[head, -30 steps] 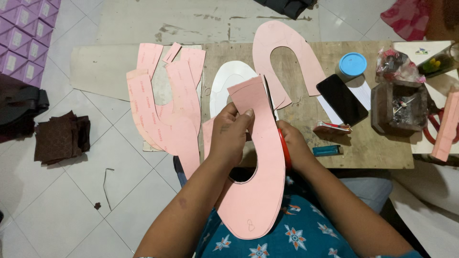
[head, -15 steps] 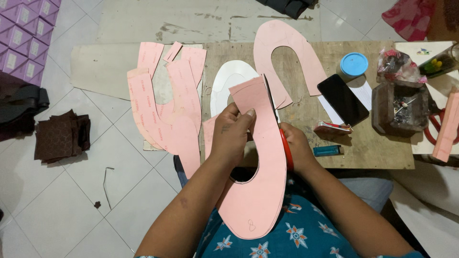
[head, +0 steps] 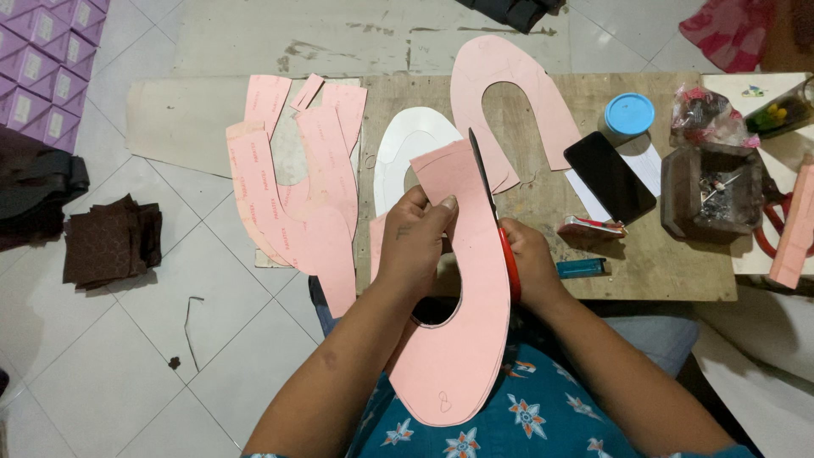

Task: The person uses red-handled scissors to cut a U-shaped piece of pink foam or fabric along a traced outline. They align a white paper template on the material, trace the shape with a pen, and then cut through the layered material to produce matching pieces.

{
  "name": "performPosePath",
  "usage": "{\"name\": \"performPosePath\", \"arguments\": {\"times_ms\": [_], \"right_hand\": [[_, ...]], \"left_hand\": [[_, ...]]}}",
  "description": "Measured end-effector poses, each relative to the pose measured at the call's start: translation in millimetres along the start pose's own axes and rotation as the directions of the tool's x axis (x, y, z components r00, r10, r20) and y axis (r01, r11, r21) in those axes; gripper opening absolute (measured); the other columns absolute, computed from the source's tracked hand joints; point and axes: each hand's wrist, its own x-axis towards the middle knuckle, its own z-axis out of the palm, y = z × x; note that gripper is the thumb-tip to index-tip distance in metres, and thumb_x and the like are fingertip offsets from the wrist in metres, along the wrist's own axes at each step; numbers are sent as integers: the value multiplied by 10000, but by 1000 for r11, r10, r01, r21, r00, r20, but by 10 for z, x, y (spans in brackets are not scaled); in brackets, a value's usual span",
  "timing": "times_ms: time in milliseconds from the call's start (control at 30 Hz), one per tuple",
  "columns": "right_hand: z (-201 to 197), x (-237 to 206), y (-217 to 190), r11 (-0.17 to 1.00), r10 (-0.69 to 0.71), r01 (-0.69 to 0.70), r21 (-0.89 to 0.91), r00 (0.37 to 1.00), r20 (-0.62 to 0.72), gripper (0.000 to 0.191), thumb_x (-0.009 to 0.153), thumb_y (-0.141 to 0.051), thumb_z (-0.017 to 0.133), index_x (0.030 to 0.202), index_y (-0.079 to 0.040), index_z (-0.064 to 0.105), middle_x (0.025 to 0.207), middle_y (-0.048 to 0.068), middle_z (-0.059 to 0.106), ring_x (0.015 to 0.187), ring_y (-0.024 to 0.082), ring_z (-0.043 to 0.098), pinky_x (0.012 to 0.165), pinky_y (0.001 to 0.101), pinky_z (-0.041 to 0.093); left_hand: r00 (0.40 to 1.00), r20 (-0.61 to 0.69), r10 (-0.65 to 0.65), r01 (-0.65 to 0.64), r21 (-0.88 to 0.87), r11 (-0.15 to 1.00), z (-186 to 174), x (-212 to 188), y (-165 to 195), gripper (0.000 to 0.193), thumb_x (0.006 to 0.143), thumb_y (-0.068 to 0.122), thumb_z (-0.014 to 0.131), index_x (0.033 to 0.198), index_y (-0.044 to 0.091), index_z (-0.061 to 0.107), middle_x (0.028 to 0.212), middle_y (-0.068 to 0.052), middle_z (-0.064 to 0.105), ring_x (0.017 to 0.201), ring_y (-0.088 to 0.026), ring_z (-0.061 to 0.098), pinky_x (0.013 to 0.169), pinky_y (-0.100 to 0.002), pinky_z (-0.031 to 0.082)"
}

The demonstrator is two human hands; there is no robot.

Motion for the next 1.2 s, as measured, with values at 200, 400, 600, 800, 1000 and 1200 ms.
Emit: {"name": "performPosePath", "arguments": {"times_ms": [200,400,600,800,1000,1200], "right_hand": [[0,32,26,899,319,-315,304,947,36,213,969,-231,653,957,-19,657,762,106,634,631,184,541,580,358,435],[-163,198,-83,753,411,-463,466,886,216,383,946,-405,579,1002,-36,666,752,54,670,640,166,634,622,312,530],[-328,346,-151,955,118,-167,246,972,202,288,851,-192,755,986,25,622,780,67,641,684,147,600,638,310,503],[-619,642,-207,748,90,52,662,980,-179,243,876,-132,745,1076,-63,626,924,10,663,841,112,632,740,286,510],[-642,817,-353,686,10,87,722,991,-130,236,897,-151,729,1100,-49,665,969,38,699,871,159,676,765,356,558],[-296,739,-355,767,-5,33,641,999,-45,178,915,-95,710,1042,17,653,916,38,663,823,132,613,759,312,499]], "left_hand": [[969,-183,168,-190,-110,976,-301,174,223,153,966,144,627,1038,15,589,829,-41,638,666,-101,591,608,-277,532],[859,-303,413,-493,-266,829,-545,199,483,110,1057,68,591,1099,-26,552,906,-79,629,710,-116,569,617,-285,493],[862,-366,350,-484,-389,784,-670,112,562,216,974,92,499,1178,35,541,1026,-89,676,910,-191,703,823,-425,631],[926,-233,297,-360,-306,882,-1240,79,614,353,1064,31,617,1409,-18,566,1013,-57,597,834,-144,568,735,-326,517],[939,-339,61,-149,-242,959,-1157,-34,319,422,904,-25,555,1308,93,517,971,-97,646,769,-186,624,706,-349,549],[955,-279,-96,-54,-484,873,-933,-138,-72,366,797,-85,483,1087,138,471,985,-110,649,849,-230,688,828,-420,589]]}}
